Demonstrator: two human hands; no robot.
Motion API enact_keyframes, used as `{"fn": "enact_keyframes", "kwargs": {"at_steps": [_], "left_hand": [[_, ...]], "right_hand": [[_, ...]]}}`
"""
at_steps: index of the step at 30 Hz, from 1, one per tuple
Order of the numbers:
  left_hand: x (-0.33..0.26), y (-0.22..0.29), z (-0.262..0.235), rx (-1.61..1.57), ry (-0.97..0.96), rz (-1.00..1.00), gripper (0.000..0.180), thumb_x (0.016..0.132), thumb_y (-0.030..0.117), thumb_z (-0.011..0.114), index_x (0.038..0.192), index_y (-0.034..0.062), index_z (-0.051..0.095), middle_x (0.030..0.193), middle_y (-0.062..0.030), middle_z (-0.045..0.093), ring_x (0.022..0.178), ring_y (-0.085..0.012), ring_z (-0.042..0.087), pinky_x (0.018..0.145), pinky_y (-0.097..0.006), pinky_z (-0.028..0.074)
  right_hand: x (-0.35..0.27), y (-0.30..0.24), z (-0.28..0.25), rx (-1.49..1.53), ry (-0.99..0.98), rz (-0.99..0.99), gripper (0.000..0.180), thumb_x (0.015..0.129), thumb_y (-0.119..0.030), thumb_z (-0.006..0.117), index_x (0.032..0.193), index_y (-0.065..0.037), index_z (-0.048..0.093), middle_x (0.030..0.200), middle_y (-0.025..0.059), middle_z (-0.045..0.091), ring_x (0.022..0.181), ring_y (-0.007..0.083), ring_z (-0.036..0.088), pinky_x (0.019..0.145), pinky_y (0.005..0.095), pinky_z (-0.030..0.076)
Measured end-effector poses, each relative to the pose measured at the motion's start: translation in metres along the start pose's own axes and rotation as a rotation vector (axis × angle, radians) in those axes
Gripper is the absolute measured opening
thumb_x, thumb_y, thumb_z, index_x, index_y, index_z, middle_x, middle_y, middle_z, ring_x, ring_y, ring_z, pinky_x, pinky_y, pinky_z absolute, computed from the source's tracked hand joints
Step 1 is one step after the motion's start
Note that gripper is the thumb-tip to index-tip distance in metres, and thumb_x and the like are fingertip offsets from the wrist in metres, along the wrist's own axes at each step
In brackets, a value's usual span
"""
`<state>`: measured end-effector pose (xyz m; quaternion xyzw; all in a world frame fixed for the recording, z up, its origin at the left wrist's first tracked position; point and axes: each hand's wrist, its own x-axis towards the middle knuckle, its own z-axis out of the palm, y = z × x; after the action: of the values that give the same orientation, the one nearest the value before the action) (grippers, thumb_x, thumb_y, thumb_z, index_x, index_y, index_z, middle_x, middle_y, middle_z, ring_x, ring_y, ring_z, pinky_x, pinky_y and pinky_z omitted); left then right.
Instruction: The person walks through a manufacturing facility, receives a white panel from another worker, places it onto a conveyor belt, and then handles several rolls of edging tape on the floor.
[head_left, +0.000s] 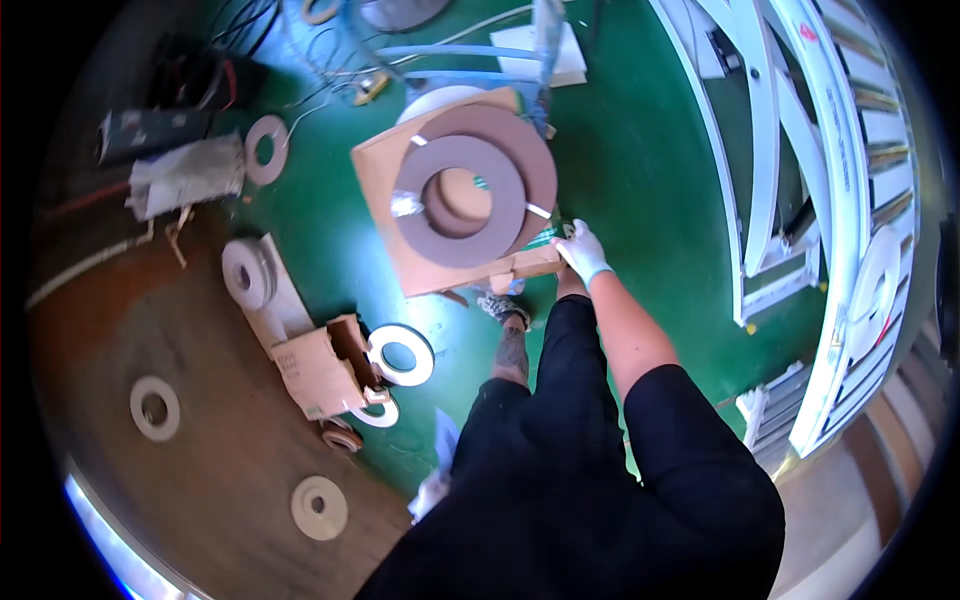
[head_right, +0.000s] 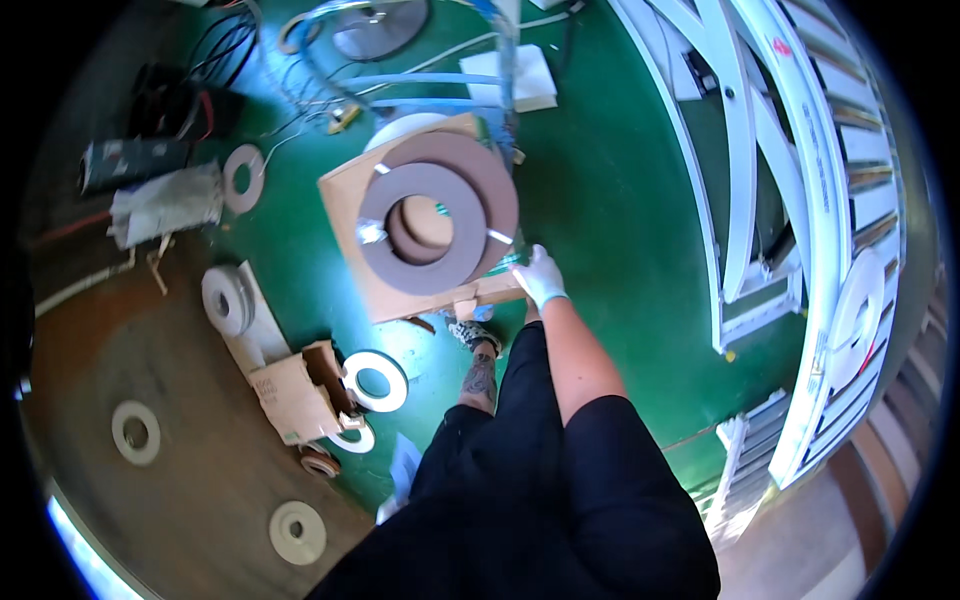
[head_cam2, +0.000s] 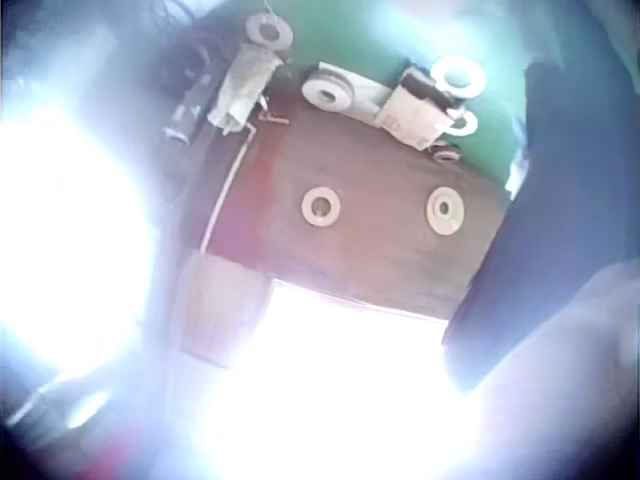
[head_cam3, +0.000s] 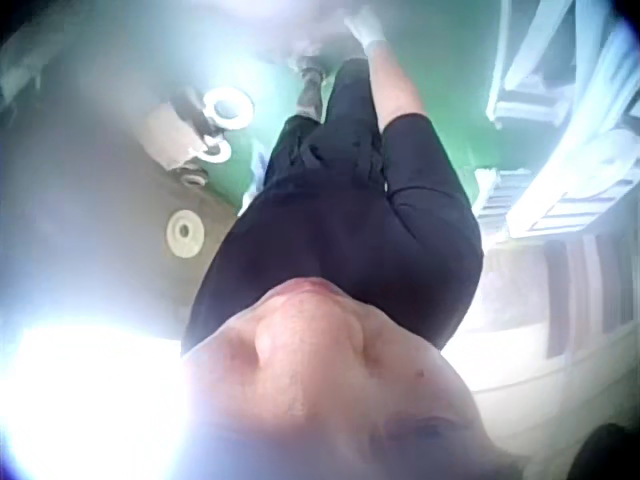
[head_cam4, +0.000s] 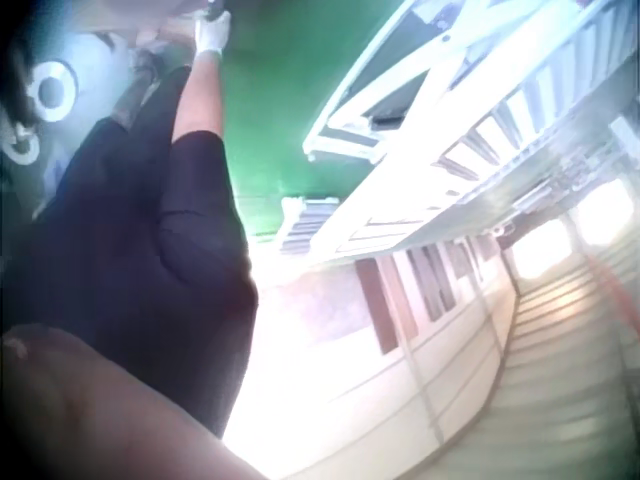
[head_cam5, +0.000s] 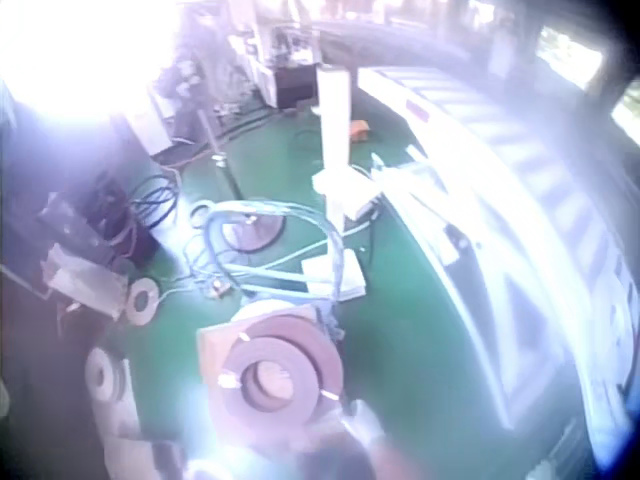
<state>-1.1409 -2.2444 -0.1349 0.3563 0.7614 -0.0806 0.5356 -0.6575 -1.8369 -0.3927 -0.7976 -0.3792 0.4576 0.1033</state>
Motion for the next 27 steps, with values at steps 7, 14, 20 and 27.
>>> {"fn": "enact_keyframes", "kwargs": {"at_steps": [7, 14, 20, 27], "left_hand": [[-0.034, 0.083, 0.045, -0.029, -0.047, -0.373, 0.019, 0.097, 0.011, 0.052, 0.102, 0.0000, 0.067, 0.079, -0.0116, 0.064, 0.078, -0.0159, 0.057, 0.073, -0.035, 0.049], [-0.017, 0.150, 0.058, 0.059, -0.032, -0.486, 0.020, 0.098, 0.012, 0.052, 0.103, -0.0005, 0.067, 0.079, -0.0121, 0.064, 0.078, -0.0163, 0.058, 0.073, -0.035, 0.049], [-0.001, 0.178, 0.066, 0.106, -0.033, -0.458, 0.020, 0.098, 0.013, 0.053, 0.103, -0.0009, 0.066, 0.080, -0.0124, 0.065, 0.078, -0.0166, 0.058, 0.073, -0.035, 0.049], [0.017, 0.198, 0.052, 0.140, -0.051, -0.311, 0.021, 0.098, 0.014, 0.054, 0.104, -0.0013, 0.066, 0.081, -0.0129, 0.066, 0.079, -0.0169, 0.058, 0.074, -0.036, 0.049]], "right_hand": [[0.103, 0.060, 0.069, 0.168, -0.177, 0.203, 0.105, 0.072, -0.049, 0.085, 0.148, 0.006, 0.037, 0.139, 0.0295, 0.056, 0.127, 0.0400, 0.057, 0.108, 0.0410, 0.045], [0.066, 0.043, 0.089, 0.059, -0.148, 0.413, 0.107, 0.076, -0.064, 0.075, 0.147, 0.006, 0.038, 0.139, 0.0276, 0.054, 0.126, 0.0410, 0.056, 0.106, 0.0482, 0.046], [0.060, 0.053, 0.079, 0.077, -0.263, 0.427, 0.083, 0.085, -0.057, 0.070, 0.137, 0.004, 0.049, 0.130, 0.0262, 0.061, 0.118, 0.0406, 0.062, 0.101, 0.0491, 0.049], [0.092, 0.156, 0.061, -0.082, -0.272, -0.107, 0.043, 0.100, -0.045, 0.051, 0.098, -0.005, 0.068, 0.100, 0.0196, 0.070, 0.097, 0.0395, 0.066, 0.086, 0.0502, 0.052]]}}
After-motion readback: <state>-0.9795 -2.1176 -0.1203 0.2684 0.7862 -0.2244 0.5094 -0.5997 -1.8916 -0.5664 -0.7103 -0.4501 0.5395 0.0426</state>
